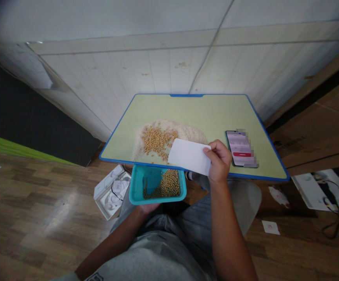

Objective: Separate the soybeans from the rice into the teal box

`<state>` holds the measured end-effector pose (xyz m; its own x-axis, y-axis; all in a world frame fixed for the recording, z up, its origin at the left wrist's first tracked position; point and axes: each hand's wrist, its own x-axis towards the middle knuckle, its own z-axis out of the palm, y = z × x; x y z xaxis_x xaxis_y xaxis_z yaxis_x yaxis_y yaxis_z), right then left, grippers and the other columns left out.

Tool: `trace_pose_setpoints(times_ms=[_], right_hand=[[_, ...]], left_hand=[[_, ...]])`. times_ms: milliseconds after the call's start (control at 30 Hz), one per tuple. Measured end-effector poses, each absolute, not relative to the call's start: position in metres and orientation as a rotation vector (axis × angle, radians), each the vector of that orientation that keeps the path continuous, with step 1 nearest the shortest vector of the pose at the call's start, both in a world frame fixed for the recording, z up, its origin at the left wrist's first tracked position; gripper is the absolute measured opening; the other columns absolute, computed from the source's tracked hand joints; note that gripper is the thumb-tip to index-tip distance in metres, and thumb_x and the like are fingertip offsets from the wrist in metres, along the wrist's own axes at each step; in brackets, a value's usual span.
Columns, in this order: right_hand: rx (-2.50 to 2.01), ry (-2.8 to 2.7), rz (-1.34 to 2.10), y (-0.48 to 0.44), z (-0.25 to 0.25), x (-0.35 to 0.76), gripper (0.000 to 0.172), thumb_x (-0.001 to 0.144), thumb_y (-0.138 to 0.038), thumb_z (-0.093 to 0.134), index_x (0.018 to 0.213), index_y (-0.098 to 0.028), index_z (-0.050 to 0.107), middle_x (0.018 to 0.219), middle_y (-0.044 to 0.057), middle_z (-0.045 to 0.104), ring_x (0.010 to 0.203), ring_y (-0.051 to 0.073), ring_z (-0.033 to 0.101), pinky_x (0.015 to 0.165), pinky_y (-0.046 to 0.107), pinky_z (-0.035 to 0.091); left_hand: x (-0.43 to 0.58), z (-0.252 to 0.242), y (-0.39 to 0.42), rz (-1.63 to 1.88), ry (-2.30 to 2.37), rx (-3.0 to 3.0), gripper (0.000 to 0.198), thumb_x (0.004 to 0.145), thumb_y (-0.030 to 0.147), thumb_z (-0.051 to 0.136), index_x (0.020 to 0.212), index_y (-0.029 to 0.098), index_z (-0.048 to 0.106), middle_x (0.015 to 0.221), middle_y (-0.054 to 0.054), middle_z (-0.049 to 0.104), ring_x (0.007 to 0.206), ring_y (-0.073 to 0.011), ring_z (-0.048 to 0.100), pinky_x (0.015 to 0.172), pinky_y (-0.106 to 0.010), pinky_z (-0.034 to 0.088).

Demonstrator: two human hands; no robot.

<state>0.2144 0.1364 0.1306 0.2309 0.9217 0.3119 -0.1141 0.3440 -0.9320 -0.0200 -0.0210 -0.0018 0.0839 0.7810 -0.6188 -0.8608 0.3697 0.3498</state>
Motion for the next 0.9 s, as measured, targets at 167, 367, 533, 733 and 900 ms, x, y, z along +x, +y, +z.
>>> trace_pose_setpoints(times_ms=[167, 367, 533, 733, 900], right_hand=[[-0.935, -1.098, 0.886, 0.137, 0.13, 0.214, 0.038, 0.071, -0.04, 0.092, 0.062, -0.025, 0.057, 0.061, -0.005, 0.047, 0.058, 0.014, 0.039, 0.059, 0.033, 0.021], [-0.955, -1.139, 0.881, 0.136, 0.13, 0.213, 0.043, 0.074, -0.046, 0.092, 0.065, -0.025, 0.056, 0.063, -0.005, 0.047, 0.06, 0.014, 0.039, 0.058, 0.032, 0.023], [-0.961, -1.136, 0.903, 0.135, 0.131, 0.213, 0.038, 0.073, -0.043, 0.091, 0.065, -0.026, 0.059, 0.062, -0.005, 0.049, 0.059, 0.015, 0.04, 0.058, 0.031, 0.024], [-0.953, -1.177, 0.916, 0.135, 0.126, 0.213, 0.045, 0.077, -0.051, 0.095, 0.068, -0.026, 0.059, 0.064, -0.005, 0.049, 0.059, 0.014, 0.042, 0.056, 0.031, 0.026], [-0.96, -1.212, 0.924, 0.136, 0.124, 0.215, 0.049, 0.079, -0.057, 0.097, 0.069, -0.026, 0.06, 0.063, -0.006, 0.049, 0.059, 0.014, 0.041, 0.056, 0.03, 0.026]], left_hand=[[-0.017, 0.006, -0.018, 1.203, 0.847, -0.066, 0.064, 0.117, 0.052, 0.03, 0.117, 0.027, 0.089, 0.128, -0.007, 0.094, 0.155, -0.033, 0.073, 0.146, -0.058, 0.042], [-0.018, 0.004, -0.018, 1.202, 0.848, -0.101, 0.069, 0.118, 0.053, 0.025, 0.12, 0.026, 0.088, 0.129, -0.008, 0.094, 0.152, -0.032, 0.074, 0.142, -0.054, 0.046], [-0.02, -0.006, -0.02, 1.22, 0.819, -0.189, 0.068, 0.118, 0.056, 0.026, 0.118, 0.026, 0.087, 0.133, -0.008, 0.092, 0.152, -0.0326, 0.074, 0.142, -0.052, 0.046], [-0.025, -0.021, -0.022, 1.218, 0.776, -0.158, 0.057, 0.116, 0.054, 0.037, 0.123, 0.027, 0.087, 0.136, -0.008, 0.091, 0.158, -0.0333, 0.069, 0.143, -0.055, 0.043], [-0.027, -0.026, -0.024, 1.225, 0.744, -0.116, 0.045, 0.109, 0.058, 0.056, 0.122, 0.03, 0.089, 0.142, -0.007, 0.09, 0.163, -0.0364, 0.064, 0.142, -0.057, 0.046]])
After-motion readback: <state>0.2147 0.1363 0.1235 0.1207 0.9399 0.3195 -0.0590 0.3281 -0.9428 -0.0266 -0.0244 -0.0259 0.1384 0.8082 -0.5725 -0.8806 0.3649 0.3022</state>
